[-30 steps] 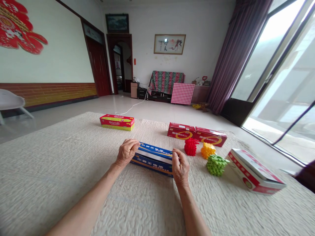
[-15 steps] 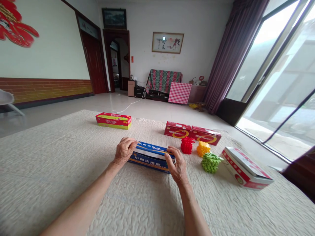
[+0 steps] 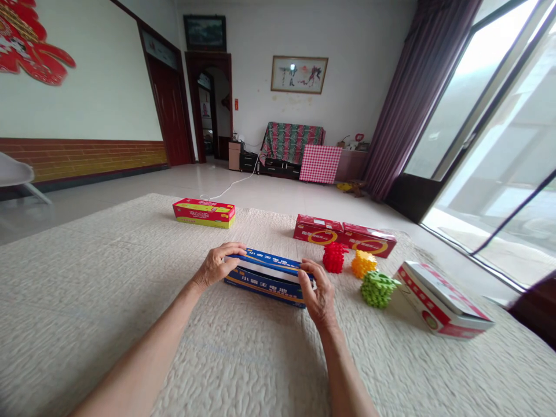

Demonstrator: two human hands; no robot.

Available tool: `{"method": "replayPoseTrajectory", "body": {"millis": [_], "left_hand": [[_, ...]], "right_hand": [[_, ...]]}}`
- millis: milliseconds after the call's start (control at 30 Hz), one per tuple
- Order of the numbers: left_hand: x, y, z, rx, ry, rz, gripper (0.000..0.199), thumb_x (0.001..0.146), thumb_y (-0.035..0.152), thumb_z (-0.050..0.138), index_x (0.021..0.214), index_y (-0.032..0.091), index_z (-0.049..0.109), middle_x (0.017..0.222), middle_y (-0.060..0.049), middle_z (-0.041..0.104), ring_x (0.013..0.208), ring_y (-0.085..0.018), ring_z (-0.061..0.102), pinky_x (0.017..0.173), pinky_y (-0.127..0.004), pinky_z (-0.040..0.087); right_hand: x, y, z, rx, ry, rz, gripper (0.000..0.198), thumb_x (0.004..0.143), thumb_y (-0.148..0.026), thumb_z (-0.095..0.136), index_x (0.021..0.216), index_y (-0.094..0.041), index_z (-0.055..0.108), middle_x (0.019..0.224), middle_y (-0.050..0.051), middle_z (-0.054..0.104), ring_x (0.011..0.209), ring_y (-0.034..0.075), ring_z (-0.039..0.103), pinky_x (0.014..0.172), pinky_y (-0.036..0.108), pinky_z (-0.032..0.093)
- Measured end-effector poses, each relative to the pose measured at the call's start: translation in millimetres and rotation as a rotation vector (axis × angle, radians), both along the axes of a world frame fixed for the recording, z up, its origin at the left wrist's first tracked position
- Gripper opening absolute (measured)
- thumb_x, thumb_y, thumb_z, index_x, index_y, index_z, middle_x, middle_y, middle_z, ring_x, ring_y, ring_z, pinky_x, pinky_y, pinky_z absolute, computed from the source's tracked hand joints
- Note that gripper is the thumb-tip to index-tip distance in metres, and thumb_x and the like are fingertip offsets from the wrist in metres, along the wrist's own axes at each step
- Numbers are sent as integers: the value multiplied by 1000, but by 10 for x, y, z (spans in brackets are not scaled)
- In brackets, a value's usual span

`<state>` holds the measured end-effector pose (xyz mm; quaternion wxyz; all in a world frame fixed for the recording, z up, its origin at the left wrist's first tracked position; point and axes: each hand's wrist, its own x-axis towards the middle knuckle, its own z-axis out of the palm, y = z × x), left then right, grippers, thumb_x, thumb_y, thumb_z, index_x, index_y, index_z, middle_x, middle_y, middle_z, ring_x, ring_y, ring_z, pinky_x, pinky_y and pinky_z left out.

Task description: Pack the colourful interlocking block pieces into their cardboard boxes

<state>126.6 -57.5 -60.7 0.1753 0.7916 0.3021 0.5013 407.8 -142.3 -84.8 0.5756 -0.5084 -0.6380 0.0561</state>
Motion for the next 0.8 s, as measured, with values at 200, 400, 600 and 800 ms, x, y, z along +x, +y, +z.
{"method": "replayPoseTrajectory", "body": {"millis": [200,400,600,800], "left_hand": [[58,19,-73,122,-14,24,25,80,14,54,97,20,71,108,-7,72,107,-20,65,98,-37,51],[48,69,-140,124,14,44,26,86,18,52,102,20,71,118,-9,68,113,-20,62,101,-39,49],[62,87,-152,37,-18,0,26,86,19,52,101,23,73,123,-7,67,117,-20,60,105,-39,47],[63,81,-123,-53,-66,-58,24,85,18,54,97,23,74,117,-6,70,115,-19,62,104,-39,48]], "right_hand": [[24,33,-69,59,7,-37,24,91,-40,54,102,-21,63,118,12,65,112,26,59,98,46,45],[-16,67,-108,85,36,-73,24,90,-40,55,101,-20,63,118,13,64,113,27,59,99,47,44],[-60,74,-122,75,44,-93,25,91,-40,52,103,-21,62,121,13,63,115,27,58,101,48,43],[-74,59,-120,59,67,-92,25,91,-41,51,102,-21,62,122,13,63,117,28,57,102,49,42]]}}
